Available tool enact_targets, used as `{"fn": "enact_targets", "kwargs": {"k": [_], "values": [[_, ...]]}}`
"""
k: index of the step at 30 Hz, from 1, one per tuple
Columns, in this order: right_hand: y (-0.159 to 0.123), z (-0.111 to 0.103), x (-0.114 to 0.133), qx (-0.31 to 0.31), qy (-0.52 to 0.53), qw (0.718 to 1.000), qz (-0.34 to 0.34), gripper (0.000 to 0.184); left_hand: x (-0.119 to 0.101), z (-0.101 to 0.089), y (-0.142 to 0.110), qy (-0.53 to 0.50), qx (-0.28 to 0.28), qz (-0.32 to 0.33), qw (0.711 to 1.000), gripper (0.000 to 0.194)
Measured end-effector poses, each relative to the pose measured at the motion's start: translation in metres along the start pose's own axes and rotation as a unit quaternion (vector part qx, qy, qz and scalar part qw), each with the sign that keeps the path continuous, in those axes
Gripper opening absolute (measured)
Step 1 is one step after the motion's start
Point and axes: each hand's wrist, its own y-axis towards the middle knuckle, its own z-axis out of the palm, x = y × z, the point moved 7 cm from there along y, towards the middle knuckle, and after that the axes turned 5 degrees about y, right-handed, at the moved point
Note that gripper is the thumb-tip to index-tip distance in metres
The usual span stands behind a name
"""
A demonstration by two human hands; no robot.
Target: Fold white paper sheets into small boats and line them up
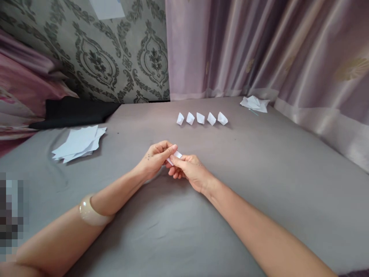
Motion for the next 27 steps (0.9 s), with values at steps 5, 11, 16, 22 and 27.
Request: {"fn": "enact_targets", "kwargs": {"k": [5,11,16,22,27], "values": [[0.002,-0.008,0.001,-0.048,-0.012,0.999,-0.006,0.031,0.004,-0.001,0.000,-0.025,0.019,-0.035,0.999,0.024],[-0.017,-0.024,0.051,-0.195,-0.332,0.878,-0.286,0.024,0.011,-0.012,0.006,-0.074,-0.033,-0.081,0.993,0.018],[-0.026,0.005,0.052,-0.076,-0.496,0.731,-0.462,0.031,0.018,-0.011,0.005,-0.086,-0.037,-0.132,0.987,0.017],[-0.016,-0.001,0.042,-0.117,-0.501,0.748,-0.420,0.024,0.018,-0.016,0.001,0.077,-0.042,-0.124,0.988,0.028],[-0.004,-0.019,0.042,-0.170,-0.427,0.830,-0.315,0.016,-0.017,-0.026,-0.001,0.314,-0.104,0.098,0.939,0.032]]}}
